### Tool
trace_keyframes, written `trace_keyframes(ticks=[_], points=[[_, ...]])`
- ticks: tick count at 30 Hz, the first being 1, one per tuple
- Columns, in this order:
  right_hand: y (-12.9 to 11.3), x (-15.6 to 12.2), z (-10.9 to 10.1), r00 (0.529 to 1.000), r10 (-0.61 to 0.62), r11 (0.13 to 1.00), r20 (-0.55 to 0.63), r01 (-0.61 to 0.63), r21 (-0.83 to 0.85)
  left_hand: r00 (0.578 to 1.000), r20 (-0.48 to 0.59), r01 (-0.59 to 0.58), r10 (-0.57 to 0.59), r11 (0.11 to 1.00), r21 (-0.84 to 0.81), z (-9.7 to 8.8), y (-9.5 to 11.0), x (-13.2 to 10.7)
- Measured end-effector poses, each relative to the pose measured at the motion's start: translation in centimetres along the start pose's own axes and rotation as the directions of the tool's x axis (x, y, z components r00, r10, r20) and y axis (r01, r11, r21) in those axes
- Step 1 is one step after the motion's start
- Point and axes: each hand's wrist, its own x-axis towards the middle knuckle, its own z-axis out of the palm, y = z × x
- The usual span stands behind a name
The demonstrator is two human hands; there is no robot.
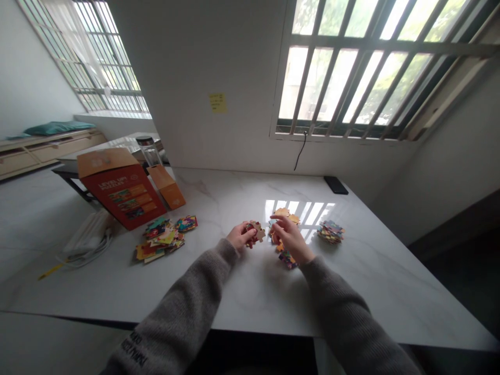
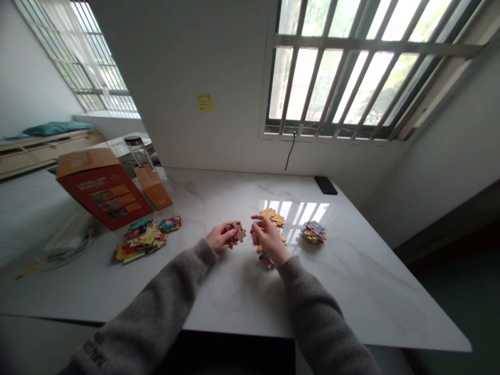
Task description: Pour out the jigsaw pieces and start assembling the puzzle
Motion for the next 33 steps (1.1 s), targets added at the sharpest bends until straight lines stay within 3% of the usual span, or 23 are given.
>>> trace_keyframes(ticks=[3,4,6,9,12,14,16,19,23,26,28,31,33], points=[[0.5,0.7,-3.3,0.977,-0.134,0.947,-0.163,0.078,-0.311,0.996,-0.085,-0.005,0.000,0.998,-0.064,-0.5,0.3,0.3],[0.8,0.9,-4.2,0.972,-0.175,0.891,-0.156,0.089,-0.446,0.994,-0.109,-0.010,0.001,0.996,-0.085,-0.6,0.3,0.4],[1.3,0.8,-5.1,0.978,-0.208,0.746,-0.033,0.137,-0.652,0.990,-0.138,-0.013,-0.001,0.994,-0.105,-0.7,0.4,0.5],[1.5,0.0,-4.1,0.978,-0.163,0.526,0.129,0.197,-0.827,0.990,-0.141,-0.011,-0.003,0.995,-0.104,-0.6,0.3,0.6],[1.2,-1.1,-1.7,0.985,-0.110,0.328,0.130,0.159,-0.931,0.990,-0.141,-0.006,-0.009,0.995,-0.103,-0.6,0.1,0.6],[1.0,-1.6,-0.5,0.990,-0.094,0.244,0.108,0.128,-0.961,0.990,-0.138,0.004,-0.018,0.995,-0.104,-0.6,0.0,0.6],[0.7,-1.8,0.2,0.991,-0.103,0.215,0.086,0.107,-0.971,0.991,-0.131,0.014,-0.027,0.995,-0.099,-0.6,0.0,0.6],[0.6,-1.6,0.1,0.990,-0.135,0.282,0.042,0.079,-0.956,0.991,-0.132,0.012,-0.024,0.996,-0.091,-0.6,0.1,0.6],[0.6,-0.7,-1.0,0.975,-0.204,0.538,-0.083,0.041,-0.842,0.991,-0.134,0.008,-0.020,0.996,-0.088,-0.6,0.1,0.6],[0.6,0.0,-1.8,0.958,-0.204,0.818,-0.199,0.055,-0.572,0.991,-0.132,0.010,-0.022,0.996,-0.087,-0.5,0.1,0.6],[0.6,0.3,-1.9,0.968,-0.087,0.961,-0.236,0.019,-0.277,0.992,-0.122,0.019,-0.031,0.996,-0.092,-0.4,0.3,0.5],[0.4,0.4,-1.6,0.977,0.078,0.993,-0.199,-0.058,0.103,0.993,-0.103,0.039,-0.050,0.993,-0.112,-0.2,0.5,0.3],[0.3,0.3,-1.3,0.980,0.108,0.975,-0.169,-0.071,0.212,0.994,-0.094,0.045,-0.057,0.991,-0.128,-0.2,0.7,0.2]])
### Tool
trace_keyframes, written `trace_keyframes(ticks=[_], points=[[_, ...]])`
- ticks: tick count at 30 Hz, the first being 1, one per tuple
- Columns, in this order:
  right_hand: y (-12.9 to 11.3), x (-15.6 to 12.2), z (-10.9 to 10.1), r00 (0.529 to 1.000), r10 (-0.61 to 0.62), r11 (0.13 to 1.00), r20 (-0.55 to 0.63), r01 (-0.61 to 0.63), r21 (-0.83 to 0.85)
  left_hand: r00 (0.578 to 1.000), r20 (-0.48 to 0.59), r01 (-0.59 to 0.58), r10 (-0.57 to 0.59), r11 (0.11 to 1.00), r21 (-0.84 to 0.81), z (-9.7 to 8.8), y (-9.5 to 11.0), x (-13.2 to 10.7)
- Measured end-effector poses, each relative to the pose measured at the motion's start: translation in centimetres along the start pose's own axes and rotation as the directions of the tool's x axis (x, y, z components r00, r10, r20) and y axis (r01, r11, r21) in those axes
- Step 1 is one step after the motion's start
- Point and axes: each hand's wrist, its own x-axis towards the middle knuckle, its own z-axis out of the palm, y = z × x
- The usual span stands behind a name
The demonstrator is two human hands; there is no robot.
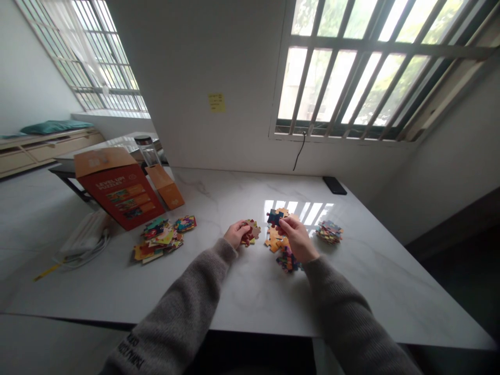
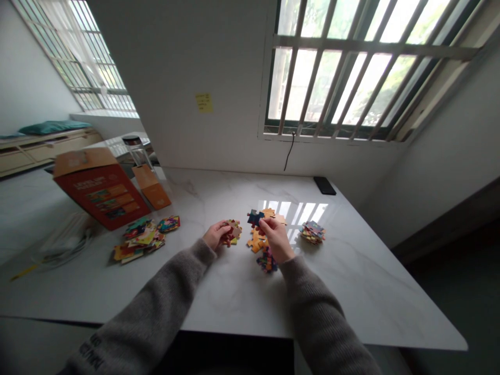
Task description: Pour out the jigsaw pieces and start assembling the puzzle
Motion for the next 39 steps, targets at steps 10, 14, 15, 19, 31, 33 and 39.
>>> trace_keyframes(ticks=[10,14,15,19,31,33,39], points=[[1.0,-1.1,2.0,0.987,-0.037,0.966,0.157,0.076,-0.247,0.992,0.104,0.079,-0.075,0.996,-0.034,0.3,-0.5,0.0],[1.4,-1.2,2.1,0.958,-0.154,0.893,0.242,0.240,-0.381,0.988,0.152,-0.005,-0.004,0.998,0.057,0.6,-0.9,-0.4],[1.3,-1.0,1.6,0.952,-0.184,0.859,0.244,0.276,-0.430,0.991,0.131,-0.018,0.010,0.998,0.061,0.6,-0.9,-0.4],[0.7,-0.2,-0.8,0.916,-0.281,0.558,0.288,0.400,-0.728,0.999,0.047,0.003,-0.002,1.000,-0.007,0.1,-0.5,0.0],[1.1,-1.9,0.5,0.866,-0.089,0.123,0.492,0.500,-0.857,0.999,0.043,0.027,-0.026,0.999,-0.030,0.3,-0.1,0.0],[0.9,-1.9,0.6,0.861,-0.111,0.131,0.497,0.508,-0.851,1.000,0.026,0.019,-0.018,0.999,-0.027,0.2,0.2,0.0],[0.5,-0.6,-0.1,0.890,-0.264,0.317,0.371,0.443,-0.839,0.981,-0.169,-0.105,0.089,0.990,-0.089,-0.8,2.3,0.0]])
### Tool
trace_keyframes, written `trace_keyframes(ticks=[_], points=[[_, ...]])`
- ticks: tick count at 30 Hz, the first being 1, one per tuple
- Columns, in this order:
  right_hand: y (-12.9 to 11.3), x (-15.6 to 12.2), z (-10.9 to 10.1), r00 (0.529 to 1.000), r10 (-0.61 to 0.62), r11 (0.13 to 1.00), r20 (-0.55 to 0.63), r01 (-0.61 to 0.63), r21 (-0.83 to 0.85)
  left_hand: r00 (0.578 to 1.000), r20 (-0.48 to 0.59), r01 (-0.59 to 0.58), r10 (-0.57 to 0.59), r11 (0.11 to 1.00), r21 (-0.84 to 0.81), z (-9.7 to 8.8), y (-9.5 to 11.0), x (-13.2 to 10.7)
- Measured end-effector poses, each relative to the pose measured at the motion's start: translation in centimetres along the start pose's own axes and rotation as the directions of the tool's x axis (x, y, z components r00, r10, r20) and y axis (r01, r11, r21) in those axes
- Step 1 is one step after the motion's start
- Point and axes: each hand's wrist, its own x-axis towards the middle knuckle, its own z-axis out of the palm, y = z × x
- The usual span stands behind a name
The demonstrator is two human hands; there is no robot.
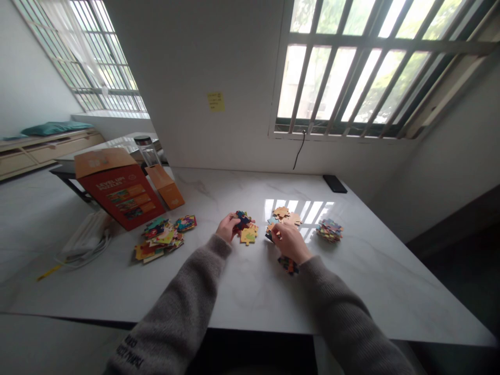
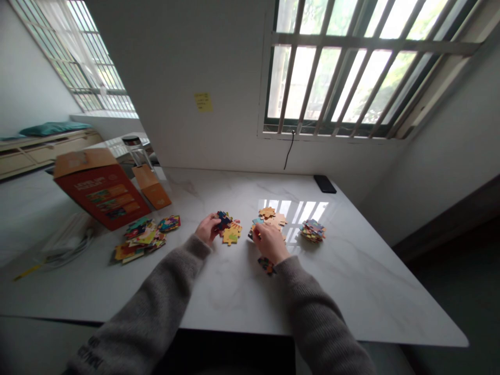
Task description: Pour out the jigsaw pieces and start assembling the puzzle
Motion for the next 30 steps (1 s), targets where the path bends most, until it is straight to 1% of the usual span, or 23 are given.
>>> trace_keyframes(ticks=[2,3,5,6,8,9,10,12,14,16,18,21,24,26,30], points=[[0.3,0.7,0.3,0.995,0.081,0.985,-0.055,-0.072,0.155,0.994,-0.097,-0.049,0.046,0.998,-0.027,-0.2,0.6,0.0],[0.2,1.1,0.6,0.989,0.137,0.963,-0.050,-0.121,0.241,0.990,-0.131,-0.063,0.058,0.997,-0.033,-0.2,0.8,0.0],[-0.2,1.9,1.4,0.976,0.219,0.899,0.015,-0.208,0.385,0.987,-0.150,-0.071,0.064,0.997,-0.037,-0.1,0.9,0.0],[-0.5,2.4,1.8,0.973,0.224,0.874,0.058,-0.227,0.430,0.987,-0.145,-0.071,0.065,0.997,-0.039,0.0,0.9,0.0],[-0.9,3.1,2.6,0.977,0.172,0.861,0.127,-0.212,0.462,0.988,-0.138,-0.074,0.068,0.996,-0.041,0.1,0.8,-0.1],[-0.9,3.4,2.7,0.981,0.138,0.874,0.137,-0.186,0.450,0.988,-0.137,-0.075,0.068,0.996,-0.043,0.1,0.8,-0.1],[-0.6,3.7,2.8,0.987,0.106,0.895,0.122,-0.148,0.420,0.988,-0.137,-0.075,0.068,0.996,-0.046,0.1,0.7,-0.1],[0.7,3.9,2.4,0.999,0.045,0.945,0.028,-0.051,0.323,0.990,-0.130,-0.071,0.064,0.996,-0.053,0.2,0.8,-0.1],[2.8,3.6,1.6,0.997,-0.016,0.980,-0.070,0.030,0.196,0.992,-0.109,-0.061,0.055,0.996,-0.058,0.2,0.8,-0.2],[4.7,3.0,0.9,0.999,-0.030,0.996,-0.043,0.033,0.081,0.996,-0.083,-0.046,0.041,0.997,-0.059,0.4,0.9,-0.3],[5.8,2.2,0.5,1.000,-0.019,1.000,0.012,0.019,-0.023,0.998,-0.061,-0.029,0.025,0.998,-0.053,0.6,0.9,-0.4],[5.6,1.4,0.5,0.993,-0.045,0.993,0.112,0.057,-0.102,0.998,-0.055,-0.018,0.015,0.999,-0.045,0.6,0.9,-0.5],[4.5,1.3,0.9,0.976,-0.069,0.990,0.206,0.092,-0.105,0.999,-0.039,-0.016,0.014,0.999,-0.040,0.5,0.8,-0.4],[4.0,1.4,1.1,0.976,-0.065,0.992,0.208,0.086,-0.094,0.999,-0.034,-0.014,0.013,0.999,-0.032,0.4,0.7,-0.3],[3.6,1.5,1.3,0.982,-0.097,0.989,0.162,0.114,-0.096,0.999,-0.039,-0.011,0.010,1.000,-0.007,0.3,0.6,-0.3]])
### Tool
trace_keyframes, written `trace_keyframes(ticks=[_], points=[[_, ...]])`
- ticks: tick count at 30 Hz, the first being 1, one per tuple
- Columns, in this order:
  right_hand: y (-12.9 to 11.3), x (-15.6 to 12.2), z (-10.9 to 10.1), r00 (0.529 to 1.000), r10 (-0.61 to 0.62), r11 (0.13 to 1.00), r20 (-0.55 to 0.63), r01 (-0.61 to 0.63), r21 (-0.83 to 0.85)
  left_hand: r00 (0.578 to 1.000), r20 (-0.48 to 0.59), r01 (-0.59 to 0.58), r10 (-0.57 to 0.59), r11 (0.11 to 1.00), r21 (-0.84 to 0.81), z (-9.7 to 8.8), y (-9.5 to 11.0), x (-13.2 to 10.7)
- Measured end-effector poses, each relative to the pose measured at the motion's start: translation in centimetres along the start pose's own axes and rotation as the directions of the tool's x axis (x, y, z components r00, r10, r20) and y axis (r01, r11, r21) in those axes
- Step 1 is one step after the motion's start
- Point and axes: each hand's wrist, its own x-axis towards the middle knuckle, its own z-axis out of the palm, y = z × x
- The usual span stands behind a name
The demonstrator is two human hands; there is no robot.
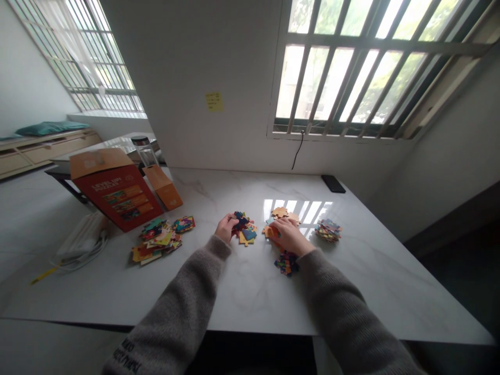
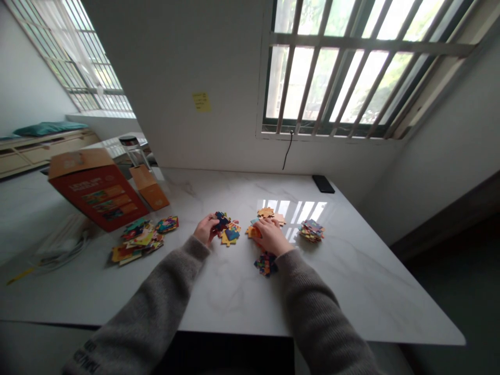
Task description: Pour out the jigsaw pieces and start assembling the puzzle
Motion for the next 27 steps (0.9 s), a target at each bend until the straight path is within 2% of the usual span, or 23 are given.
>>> trace_keyframes(ticks=[8,13,17,22,25,27], points=[[-1.5,0.1,-0.5,0.998,-0.063,0.995,-0.020,0.061,-0.083,0.999,-0.043,-0.015,0.016,1.000,0.018,-0.1,0.0,0.2],[-1.8,0.0,-0.5,0.998,-0.043,0.997,-0.045,0.040,-0.062,0.998,-0.055,-0.029,0.030,0.999,0.021,-0.2,-0.1,0.3],[-1.5,0.1,-0.1,0.995,0.024,0.990,-0.096,-0.011,0.139,0.999,-0.029,-0.018,0.019,1.000,0.015,-0.3,0.0,0.3],[-2.0,0.6,-0.5,0.989,0.112,0.913,-0.098,-0.064,0.403,0.999,-0.032,-0.018,0.018,1.000,0.008,-0.2,0.1,0.2],[-3.7,0.8,-0.7,0.977,0.114,0.898,-0.181,-0.024,0.439,0.999,-0.046,-0.026,0.026,1.000,0.014,-0.2,0.1,0.2],[-5.2,0.8,-0.5,0.970,0.053,0.915,-0.237,0.048,0.401,0.998,-0.053,-0.039,0.040,0.999,0.020,-0.3,-0.1,0.2]])
